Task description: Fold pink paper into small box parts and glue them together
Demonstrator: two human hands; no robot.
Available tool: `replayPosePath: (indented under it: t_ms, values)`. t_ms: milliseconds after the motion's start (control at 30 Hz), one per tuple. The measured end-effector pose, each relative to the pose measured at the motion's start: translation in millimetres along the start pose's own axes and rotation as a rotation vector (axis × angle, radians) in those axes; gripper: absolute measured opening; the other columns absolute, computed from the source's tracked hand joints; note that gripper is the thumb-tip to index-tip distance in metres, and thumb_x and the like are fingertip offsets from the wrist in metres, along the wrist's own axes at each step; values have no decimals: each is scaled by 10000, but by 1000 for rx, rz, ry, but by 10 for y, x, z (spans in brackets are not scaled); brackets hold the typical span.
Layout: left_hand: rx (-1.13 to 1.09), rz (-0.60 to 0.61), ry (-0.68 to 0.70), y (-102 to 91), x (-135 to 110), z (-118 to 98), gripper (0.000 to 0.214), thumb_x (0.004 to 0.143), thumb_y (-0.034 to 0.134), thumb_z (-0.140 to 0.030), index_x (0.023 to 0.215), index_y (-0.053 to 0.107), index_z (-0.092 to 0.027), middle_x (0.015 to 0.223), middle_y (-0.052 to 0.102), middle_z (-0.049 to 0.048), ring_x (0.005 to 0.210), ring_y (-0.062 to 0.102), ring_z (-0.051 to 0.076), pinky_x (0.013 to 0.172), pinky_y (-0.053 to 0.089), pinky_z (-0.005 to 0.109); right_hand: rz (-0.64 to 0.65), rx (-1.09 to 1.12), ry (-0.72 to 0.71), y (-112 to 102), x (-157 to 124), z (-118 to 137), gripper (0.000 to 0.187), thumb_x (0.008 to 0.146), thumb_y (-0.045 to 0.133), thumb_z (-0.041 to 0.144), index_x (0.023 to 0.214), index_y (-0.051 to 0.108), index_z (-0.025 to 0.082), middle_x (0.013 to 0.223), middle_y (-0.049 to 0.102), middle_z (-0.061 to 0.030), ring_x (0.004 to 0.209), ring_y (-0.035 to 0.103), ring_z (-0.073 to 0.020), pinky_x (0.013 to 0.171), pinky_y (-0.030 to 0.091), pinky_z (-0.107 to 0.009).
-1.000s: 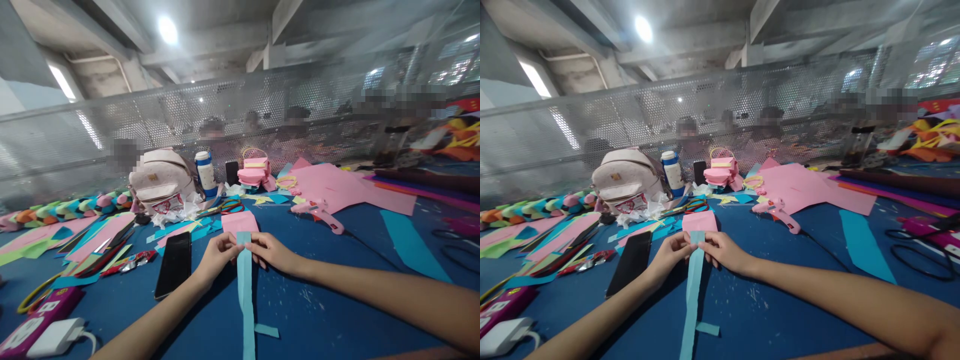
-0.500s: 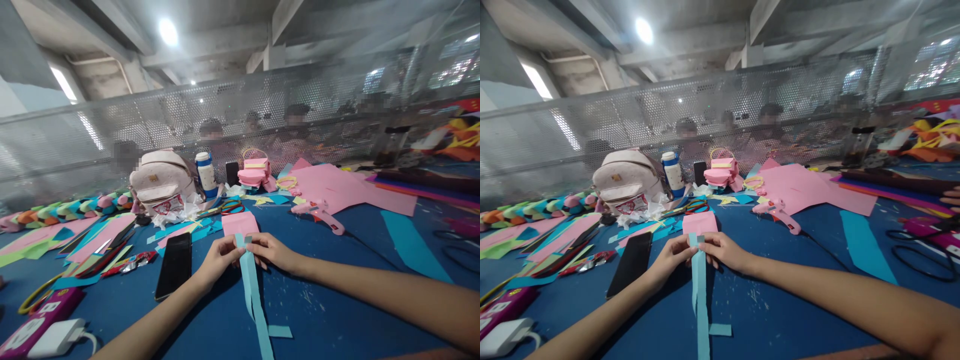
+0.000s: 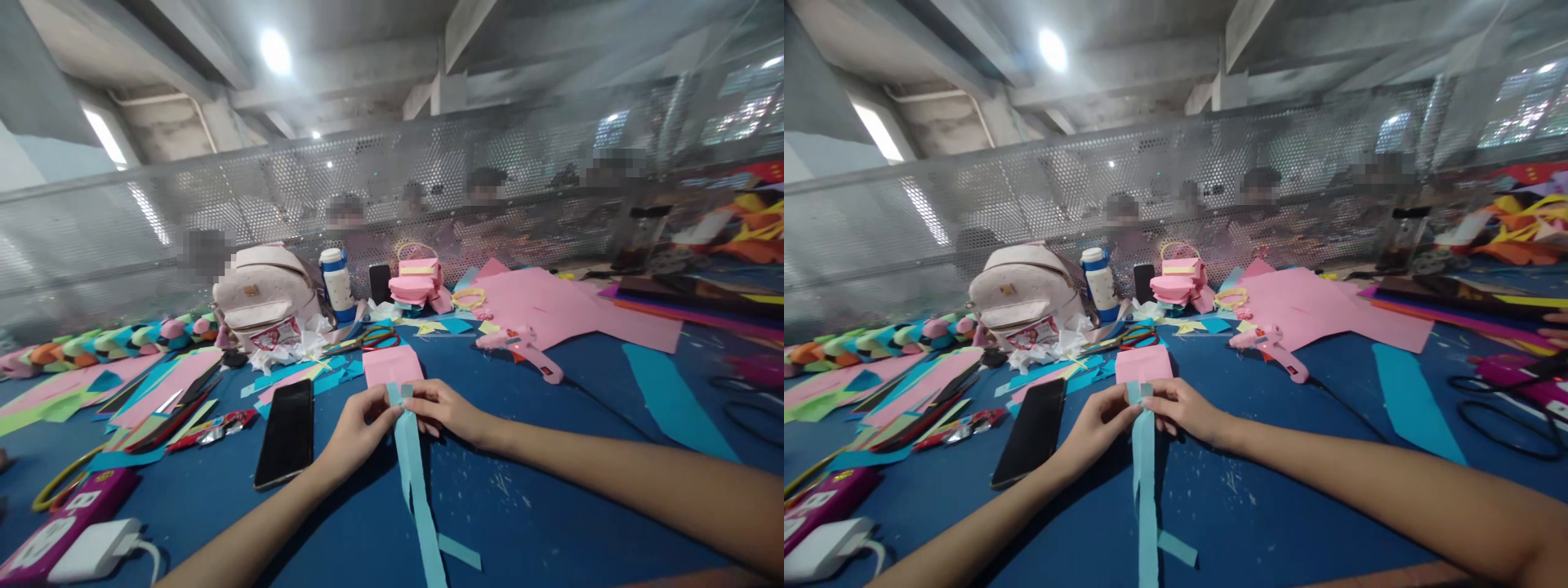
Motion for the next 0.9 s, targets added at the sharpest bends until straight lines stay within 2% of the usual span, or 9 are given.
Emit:
replayPosePath:
  t_ms: [133, 367, 567, 900]
  values:
    - [-31, 1, -17, 19, 20, 20, 323, 839, 643, -467, 807, 546, -161, 684, 516, -31, 581, 445, 92, 550, 358, 208, -26, -26, 2, -31, 1, -38, 354, 858, 576, 490, 831, 586, 137, 544, 475, 59, 393, 381, -60, 380, 320, -176]
    - [-110, -9, -64, -6, 60, 90, 417, 770, 687, -538, 728, 510, -162, 601, 477, -52, 509, 423, 76, 508, 334, 202, 9, -67, 6, 15, -13, -14, 374, 880, 552, 489, 855, 632, 125, 527, 476, 53, 393, 390, -65, 372, 309, -171]
    - [-168, -16, -82, -23, 43, 95, 401, 763, 709, -507, 710, 512, -161, 582, 486, -53, 505, 430, 70, 510, 345, 192, 8, -71, -2, 20, -18, 21, 354, 900, 539, 467, 865, 628, 126, 552, 494, 50, 394, 396, -58, 379, 323, -169]
    - [-205, -70, -78, -41, 10, 65, 373, 766, 720, -461, 684, 514, -161, 564, 485, -54, 513, 443, 69, 511, 360, 184, 28, -39, -20, 13, 7, 7, 361, 888, 557, 484, 756, 565, 148, 541, 497, 49, 381, 390, -55, 377, 304, -178]
Point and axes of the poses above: each hand's wrist, its own x-axis towards the middle knuckle, its own y-axis out of the palm, z = x × y, the point moved 10 cm from there along x, towards the middle knuckle
